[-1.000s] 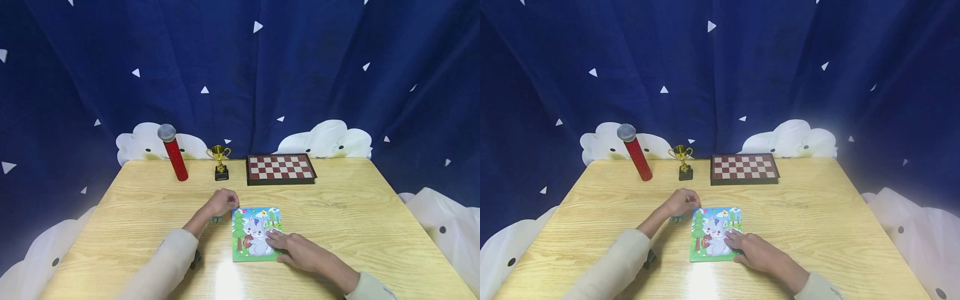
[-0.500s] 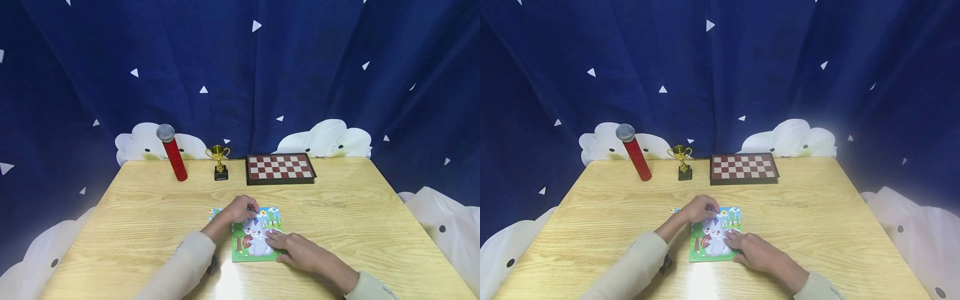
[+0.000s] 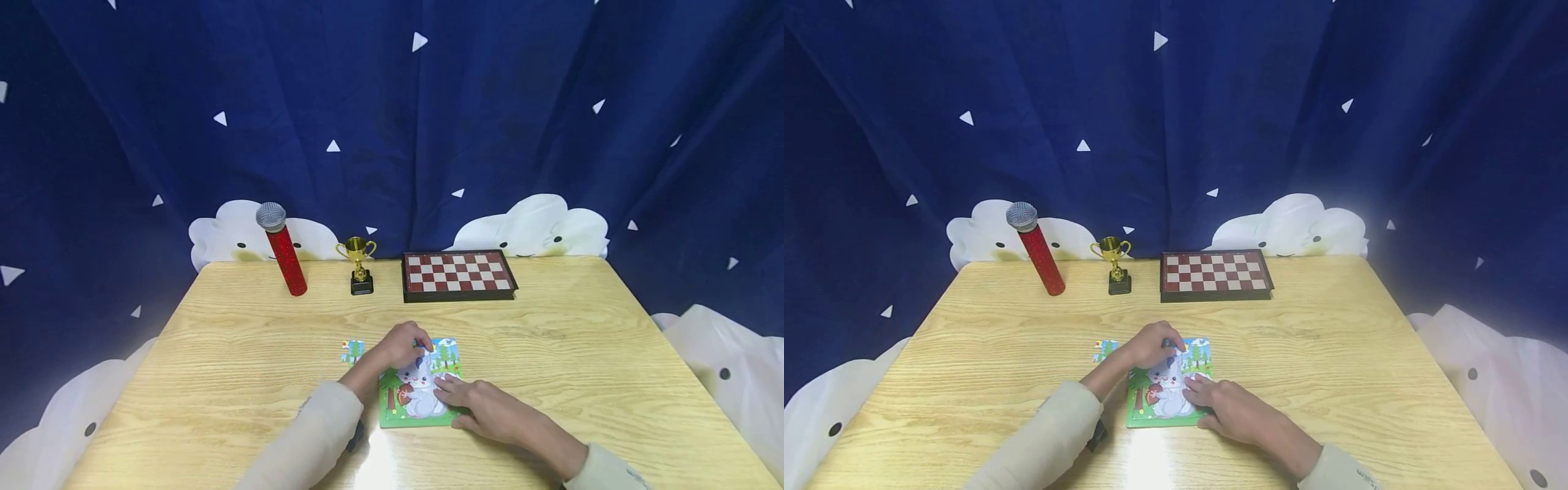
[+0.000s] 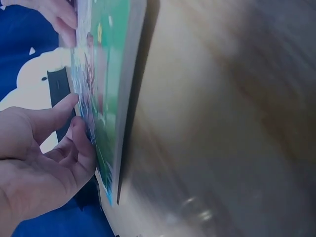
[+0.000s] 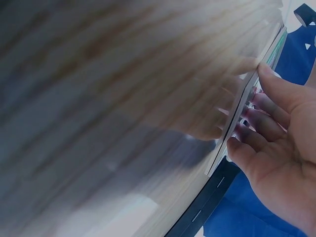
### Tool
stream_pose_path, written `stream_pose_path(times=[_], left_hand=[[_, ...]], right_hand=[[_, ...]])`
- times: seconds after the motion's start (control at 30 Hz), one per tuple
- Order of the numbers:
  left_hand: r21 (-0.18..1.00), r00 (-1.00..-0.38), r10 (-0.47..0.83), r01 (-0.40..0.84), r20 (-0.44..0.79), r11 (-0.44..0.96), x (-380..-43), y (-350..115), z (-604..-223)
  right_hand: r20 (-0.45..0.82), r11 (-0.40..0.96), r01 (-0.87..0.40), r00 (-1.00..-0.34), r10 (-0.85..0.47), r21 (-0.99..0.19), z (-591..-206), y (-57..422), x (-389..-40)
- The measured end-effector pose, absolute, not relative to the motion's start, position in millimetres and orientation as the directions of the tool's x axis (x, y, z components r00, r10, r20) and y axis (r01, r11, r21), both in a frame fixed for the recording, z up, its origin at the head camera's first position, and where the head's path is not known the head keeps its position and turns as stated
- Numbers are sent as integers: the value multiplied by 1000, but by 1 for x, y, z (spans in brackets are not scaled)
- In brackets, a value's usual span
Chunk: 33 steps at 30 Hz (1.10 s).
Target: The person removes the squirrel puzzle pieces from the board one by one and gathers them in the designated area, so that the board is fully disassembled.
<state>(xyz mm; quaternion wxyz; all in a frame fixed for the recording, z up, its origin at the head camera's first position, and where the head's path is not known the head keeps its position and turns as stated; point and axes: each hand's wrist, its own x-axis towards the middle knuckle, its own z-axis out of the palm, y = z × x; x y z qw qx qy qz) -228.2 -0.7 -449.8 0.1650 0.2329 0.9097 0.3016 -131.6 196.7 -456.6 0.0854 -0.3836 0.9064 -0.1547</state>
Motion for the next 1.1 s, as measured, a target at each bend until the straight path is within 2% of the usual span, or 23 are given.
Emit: stream_pose_path(times=[0.23, 0.63, 1.1], left_hand=[[654, -841, 514, 293, -171, 698, -228, 1, -450], [670, -838, 489, 219, -243, 709, -231, 0, -450], [715, -876, 464, 239, -134, 657, -233, -1, -453]], right_hand=[[-2, 640, -692, -678, -735, -335, -459, 198, -132], [-62, 678, -642, -708, -703, -357, -459, 197, -133], [-58, 674, -649, -704, -708, -352, -459, 197, -132]])
